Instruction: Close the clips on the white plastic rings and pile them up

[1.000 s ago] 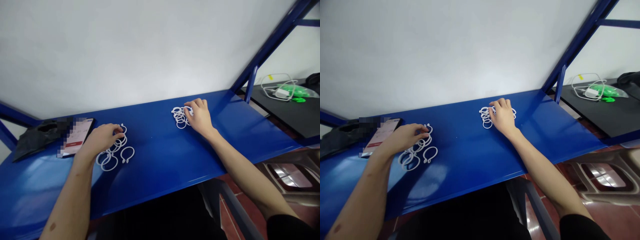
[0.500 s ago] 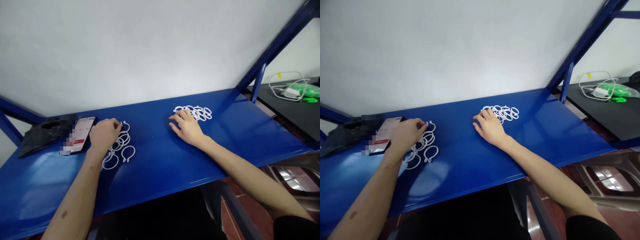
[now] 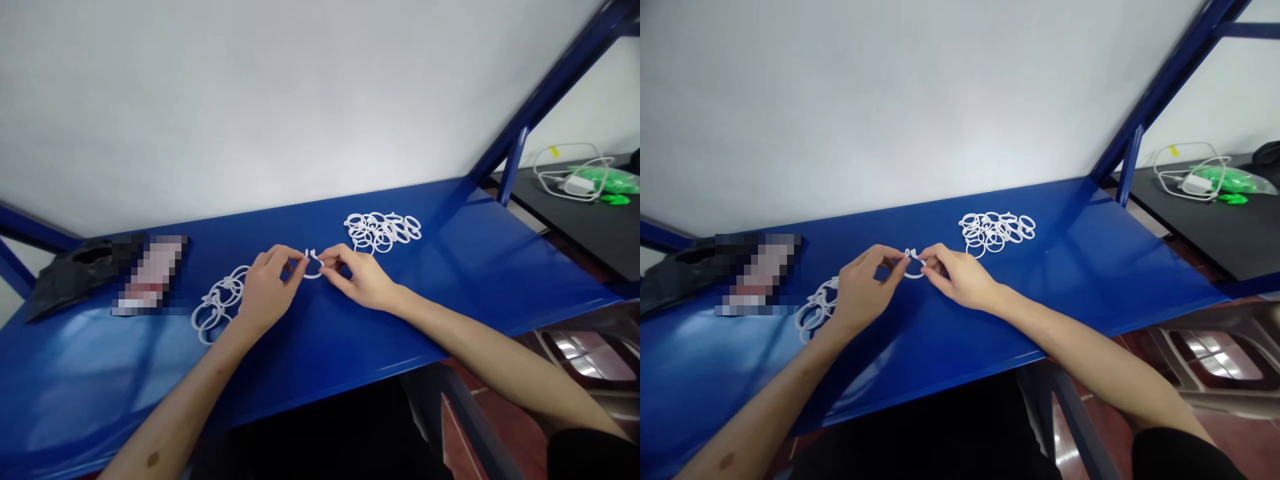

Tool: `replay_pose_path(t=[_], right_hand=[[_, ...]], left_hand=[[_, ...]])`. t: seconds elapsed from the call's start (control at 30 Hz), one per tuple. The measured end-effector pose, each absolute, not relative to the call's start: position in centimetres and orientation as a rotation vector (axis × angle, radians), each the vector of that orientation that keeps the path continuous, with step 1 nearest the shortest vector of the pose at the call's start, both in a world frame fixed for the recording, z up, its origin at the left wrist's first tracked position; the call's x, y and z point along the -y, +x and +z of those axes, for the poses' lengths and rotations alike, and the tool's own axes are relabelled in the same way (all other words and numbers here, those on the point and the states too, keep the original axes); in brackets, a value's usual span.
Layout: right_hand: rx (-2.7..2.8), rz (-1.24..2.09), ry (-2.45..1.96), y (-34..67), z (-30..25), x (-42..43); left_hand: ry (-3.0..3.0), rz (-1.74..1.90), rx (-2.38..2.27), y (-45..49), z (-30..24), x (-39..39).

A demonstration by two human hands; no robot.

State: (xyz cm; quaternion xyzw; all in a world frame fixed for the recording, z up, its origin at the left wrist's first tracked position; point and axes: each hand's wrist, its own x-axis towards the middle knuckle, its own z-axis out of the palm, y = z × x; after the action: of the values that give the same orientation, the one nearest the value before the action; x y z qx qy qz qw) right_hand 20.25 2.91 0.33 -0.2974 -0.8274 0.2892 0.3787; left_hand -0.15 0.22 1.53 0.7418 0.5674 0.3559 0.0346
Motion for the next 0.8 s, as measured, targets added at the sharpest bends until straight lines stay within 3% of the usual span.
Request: replay_pose_path(t=[0.27,0.8], right_hand=[[2.103,0.608,-0.698,20.28,0.12,-3.27],[2.293,0.392,-0.574,20.81,0.21,-3.75]], left_hand=[[1.525,1.054,-1.318,0.15,0.86,-0.51],[2.215,0.865,-1.462,-0.27,1.15,-0.13]])
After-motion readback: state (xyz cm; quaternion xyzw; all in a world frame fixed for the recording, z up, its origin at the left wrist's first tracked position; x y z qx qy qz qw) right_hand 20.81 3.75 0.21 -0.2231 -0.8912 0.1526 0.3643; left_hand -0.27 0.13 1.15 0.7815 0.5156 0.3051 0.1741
